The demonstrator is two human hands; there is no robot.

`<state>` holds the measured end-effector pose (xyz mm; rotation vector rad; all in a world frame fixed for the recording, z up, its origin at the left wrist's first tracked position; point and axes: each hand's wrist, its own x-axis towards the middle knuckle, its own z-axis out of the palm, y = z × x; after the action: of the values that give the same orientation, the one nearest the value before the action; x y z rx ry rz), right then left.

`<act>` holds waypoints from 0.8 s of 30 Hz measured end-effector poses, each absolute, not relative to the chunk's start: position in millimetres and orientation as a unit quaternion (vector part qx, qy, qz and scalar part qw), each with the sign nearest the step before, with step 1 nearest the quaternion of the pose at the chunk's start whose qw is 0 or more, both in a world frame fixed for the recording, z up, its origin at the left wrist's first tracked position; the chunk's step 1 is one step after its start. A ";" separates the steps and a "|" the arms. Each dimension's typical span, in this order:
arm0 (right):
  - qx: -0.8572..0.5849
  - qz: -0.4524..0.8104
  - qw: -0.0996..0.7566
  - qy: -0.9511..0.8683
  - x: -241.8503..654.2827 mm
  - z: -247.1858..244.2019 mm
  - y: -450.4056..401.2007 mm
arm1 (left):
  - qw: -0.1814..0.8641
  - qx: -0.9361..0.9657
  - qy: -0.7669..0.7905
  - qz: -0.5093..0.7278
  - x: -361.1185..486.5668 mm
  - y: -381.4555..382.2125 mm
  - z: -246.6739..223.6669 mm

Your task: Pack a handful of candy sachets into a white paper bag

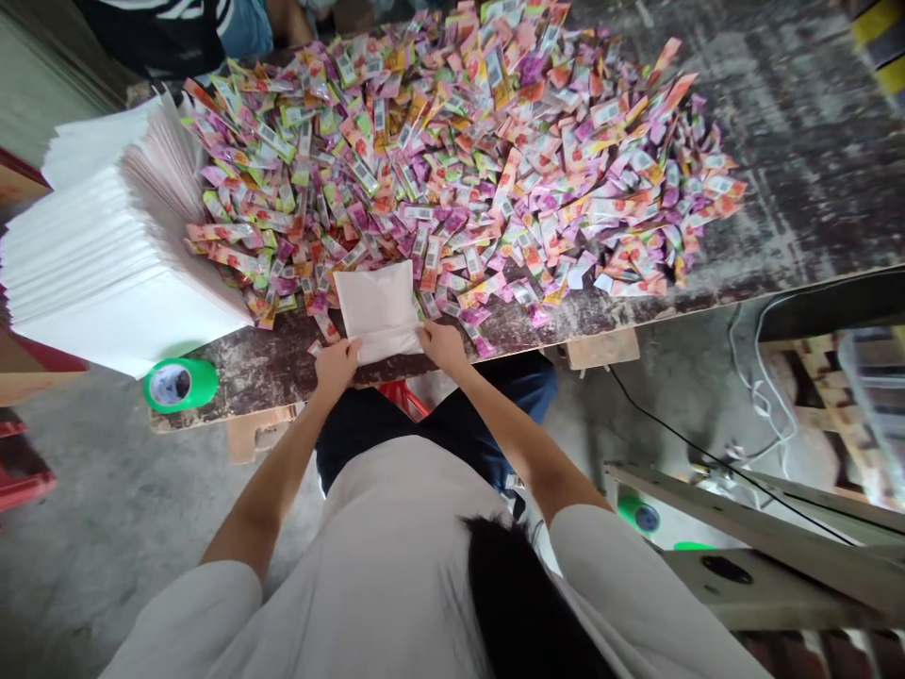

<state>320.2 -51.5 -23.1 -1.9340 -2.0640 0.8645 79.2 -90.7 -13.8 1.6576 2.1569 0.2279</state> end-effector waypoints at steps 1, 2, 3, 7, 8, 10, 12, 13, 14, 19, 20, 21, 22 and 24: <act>-0.656 0.291 0.088 -0.691 318.9 -20.8 -49.9 | 0.214 0.587 0.776 0.081 78.9 -89.9 -11.6; -0.660 0.286 0.097 -0.687 317.9 -18.2 -50.3 | 0.221 0.580 0.779 0.091 78.9 -90.5 -8.6; -0.665 0.273 0.119 -0.685 316.8 -15.4 -52.7 | 0.218 0.574 0.781 0.114 79.5 -92.2 -5.0; -0.601 0.164 0.228 -0.749 302.6 -9.6 -75.7 | 0.128 0.607 0.747 0.238 93.7 -101.1 5.3; -0.554 0.153 0.220 -0.788 296.3 -10.9 -81.3 | 0.118 0.624 0.733 0.243 99.7 -101.2 4.7; -0.459 0.163 0.165 -0.858 283.7 -17.0 -87.6 | 0.124 0.639 0.728 0.217 111.3 -97.4 -1.4; -0.412 0.185 0.111 -0.885 275.4 -26.0 -87.1 | 0.132 0.625 0.749 0.177 118.8 -91.0 -11.5; -0.405 0.194 0.097 -0.888 273.9 -30.4 -85.0 | 0.131 0.616 0.760 0.161 120.3 -88.2 -16.7; -0.399 0.202 0.089 -0.890 274.5 -34.3 -82.5 | 0.129 0.610 0.767 0.150 120.4 -86.2 -21.0; -0.457 0.205 0.127 -0.856 295.3 -43.2 -75.8 | 0.119 0.604 0.773 0.152 111.6 -90.6 -24.4; -0.483 0.195 0.131 -0.844 299.4 -43.9 -76.5 | 0.116 0.597 0.777 0.161 110.1 -92.7 -22.6; -0.500 0.184 0.130 -0.836 302.4 -44.4 -77.5 | 0.115 0.589 0.781 0.175 109.1 -94.3 -20.5; -0.506 0.178 0.124 -0.835 304.1 -44.7 -78.6 | 0.115 0.581 0.782 0.192 108.5 -95.1 -18.5; -0.502 0.185 0.111 -0.838 303.9 -44.9 -79.7 | 0.137 0.562 0.778 0.245 107.6 -92.9 -14.8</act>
<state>303.9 -79.7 -44.9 -1.4741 -2.4601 0.5446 107.6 -92.9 -14.8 1.6273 2.2501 0.7093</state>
